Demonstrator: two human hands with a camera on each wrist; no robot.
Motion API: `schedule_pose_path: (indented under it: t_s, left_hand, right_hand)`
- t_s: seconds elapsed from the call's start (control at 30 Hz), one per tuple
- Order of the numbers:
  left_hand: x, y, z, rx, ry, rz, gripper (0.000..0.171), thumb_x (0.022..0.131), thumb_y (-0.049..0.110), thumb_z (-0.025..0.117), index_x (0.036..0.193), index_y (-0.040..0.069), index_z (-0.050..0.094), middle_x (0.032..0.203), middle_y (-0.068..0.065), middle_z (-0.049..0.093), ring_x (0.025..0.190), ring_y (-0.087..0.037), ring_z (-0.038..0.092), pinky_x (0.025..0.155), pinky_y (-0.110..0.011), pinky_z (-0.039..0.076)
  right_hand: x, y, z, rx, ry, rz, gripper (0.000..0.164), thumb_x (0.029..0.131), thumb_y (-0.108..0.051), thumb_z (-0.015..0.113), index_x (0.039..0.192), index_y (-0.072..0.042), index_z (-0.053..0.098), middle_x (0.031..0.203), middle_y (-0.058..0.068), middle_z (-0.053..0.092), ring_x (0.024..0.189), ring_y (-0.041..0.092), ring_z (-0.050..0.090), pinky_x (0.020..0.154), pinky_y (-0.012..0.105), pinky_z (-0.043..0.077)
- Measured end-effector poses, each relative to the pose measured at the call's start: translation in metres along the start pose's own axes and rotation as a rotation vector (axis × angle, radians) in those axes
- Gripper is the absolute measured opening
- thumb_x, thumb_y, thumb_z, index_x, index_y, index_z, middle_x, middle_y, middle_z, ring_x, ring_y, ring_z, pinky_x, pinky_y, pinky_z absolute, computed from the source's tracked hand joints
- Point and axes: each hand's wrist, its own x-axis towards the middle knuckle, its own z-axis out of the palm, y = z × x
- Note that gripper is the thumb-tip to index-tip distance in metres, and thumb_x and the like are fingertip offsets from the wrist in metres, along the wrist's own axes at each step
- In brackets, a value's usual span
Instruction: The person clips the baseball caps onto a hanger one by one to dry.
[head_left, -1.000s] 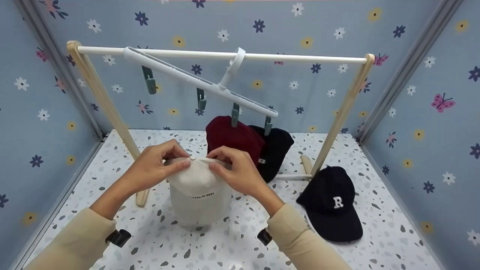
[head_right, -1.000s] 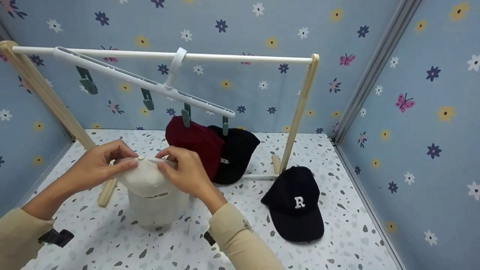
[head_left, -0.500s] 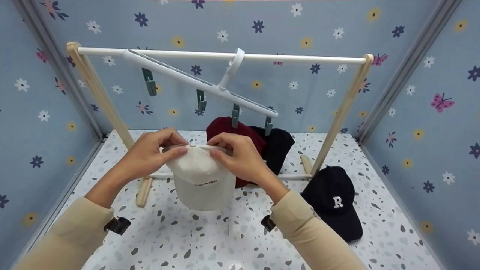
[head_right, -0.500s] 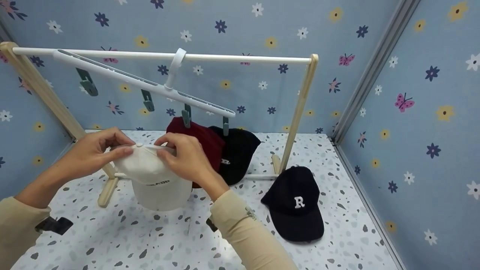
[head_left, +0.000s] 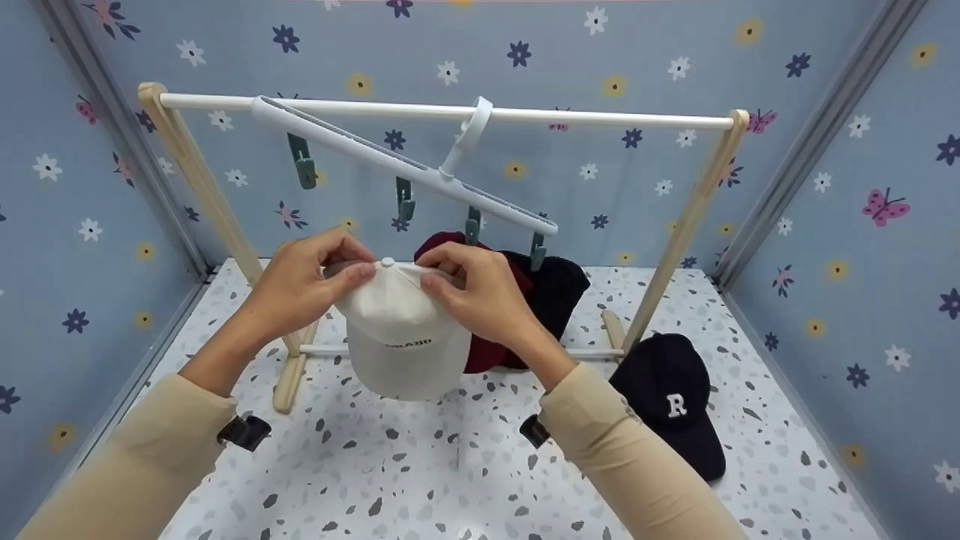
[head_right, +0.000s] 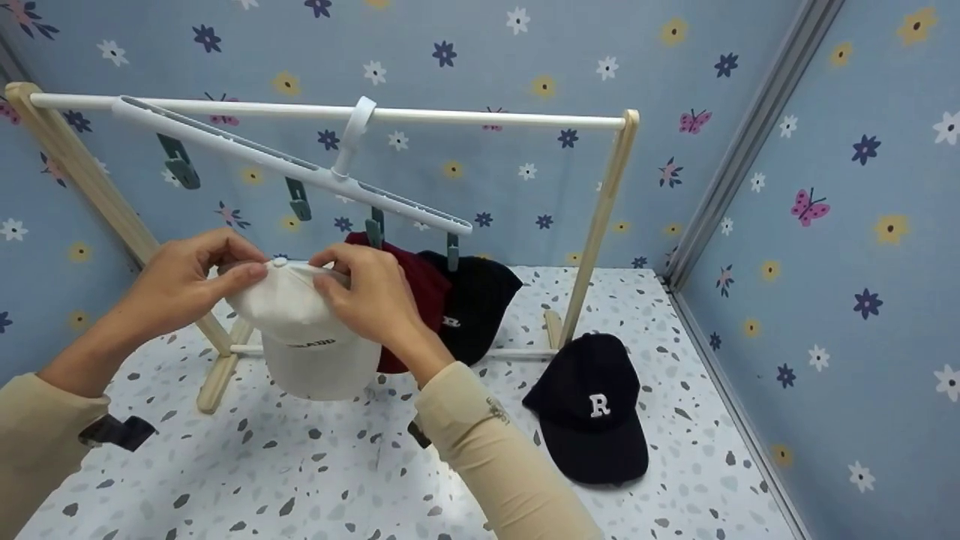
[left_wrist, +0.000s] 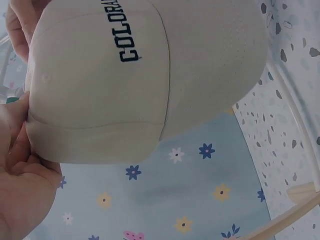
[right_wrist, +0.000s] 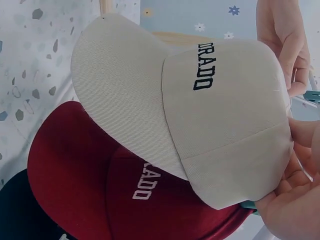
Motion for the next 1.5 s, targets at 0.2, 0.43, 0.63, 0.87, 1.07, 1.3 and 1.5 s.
schedule_pose_path:
  t_s: [0.2, 0.43, 0.63, 0.87, 1.07, 1.3, 1.5]
  left_hand:
    - [0.006, 0.001, 0.000, -0.012, 0.068, 0.002, 0.015, 0.104, 0.021, 0.073, 0.113, 0.009, 0.071, 0.106, -0.003, 0.074, 0.095, -0.017, 0.069, 0.075, -0.018, 0.055]
    - [0.011, 0.005, 0.001, -0.007, 0.118, -0.009, 0.017, 0.105, 0.022, 0.071, 0.114, 0.008, 0.071, 0.105, -0.005, 0.074, 0.089, -0.018, 0.066, 0.071, -0.018, 0.052]
    - [0.016, 0.005, 0.001, -0.004, 0.146, 0.001, 0.016, 0.105, 0.020, 0.071, 0.113, 0.007, 0.071, 0.105, -0.007, 0.074, 0.088, -0.017, 0.066, 0.071, -0.018, 0.051]
    - [0.023, 0.003, 0.000, -0.036, 0.164, -0.001, 0.016, 0.105, 0.021, 0.071, 0.111, 0.007, 0.073, 0.103, -0.007, 0.074, 0.087, -0.017, 0.067, 0.073, -0.017, 0.052]
    - [0.026, 0.001, -0.002, -0.038, 0.164, -0.008, 0.017, 0.105, 0.023, 0.070, 0.112, 0.008, 0.073, 0.103, -0.006, 0.074, 0.088, -0.016, 0.068, 0.075, -0.017, 0.053]
    - [0.026, 0.000, -0.003, -0.026, 0.158, -0.003, 0.018, 0.106, 0.023, 0.069, 0.114, 0.007, 0.072, 0.105, -0.007, 0.074, 0.090, -0.017, 0.069, 0.076, -0.016, 0.054]
    - [0.026, 0.000, -0.002, -0.033, 0.146, -0.009, 0.017, 0.105, 0.021, 0.070, 0.114, 0.007, 0.073, 0.105, -0.006, 0.074, 0.092, -0.017, 0.068, 0.076, -0.015, 0.053]
  right_hand:
    - [0.009, -0.003, 0.001, 0.019, 0.024, 0.028, 0.014, 0.100, -0.013, 0.074, 0.113, -0.011, 0.080, 0.090, 0.000, 0.076, 0.080, 0.010, 0.067, 0.073, 0.025, 0.057]
    - [0.015, -0.006, 0.000, 0.022, 0.031, 0.056, 0.016, 0.101, -0.015, 0.073, 0.116, -0.011, 0.079, 0.093, 0.001, 0.076, 0.083, 0.011, 0.068, 0.076, 0.025, 0.058]
    - [0.019, -0.006, -0.002, 0.036, 0.026, 0.074, 0.017, 0.102, -0.016, 0.072, 0.117, -0.011, 0.078, 0.094, 0.002, 0.075, 0.085, 0.012, 0.069, 0.077, 0.026, 0.059]
    - [0.028, -0.007, -0.003, 0.032, 0.027, 0.118, 0.024, 0.100, -0.017, 0.071, 0.123, -0.011, 0.076, 0.098, 0.002, 0.077, 0.087, 0.013, 0.070, 0.080, 0.027, 0.059]
    - [0.037, -0.013, -0.001, 0.065, 0.037, 0.201, 0.047, 0.104, -0.024, 0.069, 0.148, -0.013, 0.060, 0.137, 0.006, 0.068, 0.108, 0.016, 0.072, 0.092, 0.030, 0.059]
    - [0.048, -0.021, 0.003, 0.191, 0.025, 0.271, 0.062, 0.108, -0.040, 0.064, 0.161, -0.014, 0.046, 0.162, 0.002, 0.051, 0.135, 0.018, 0.062, 0.110, 0.036, 0.051]
    - [0.056, -0.021, 0.010, 0.361, 0.061, 0.303, 0.061, 0.107, -0.043, 0.063, 0.160, -0.015, 0.049, 0.158, 0.002, 0.056, 0.138, 0.016, 0.060, 0.115, 0.035, 0.046]
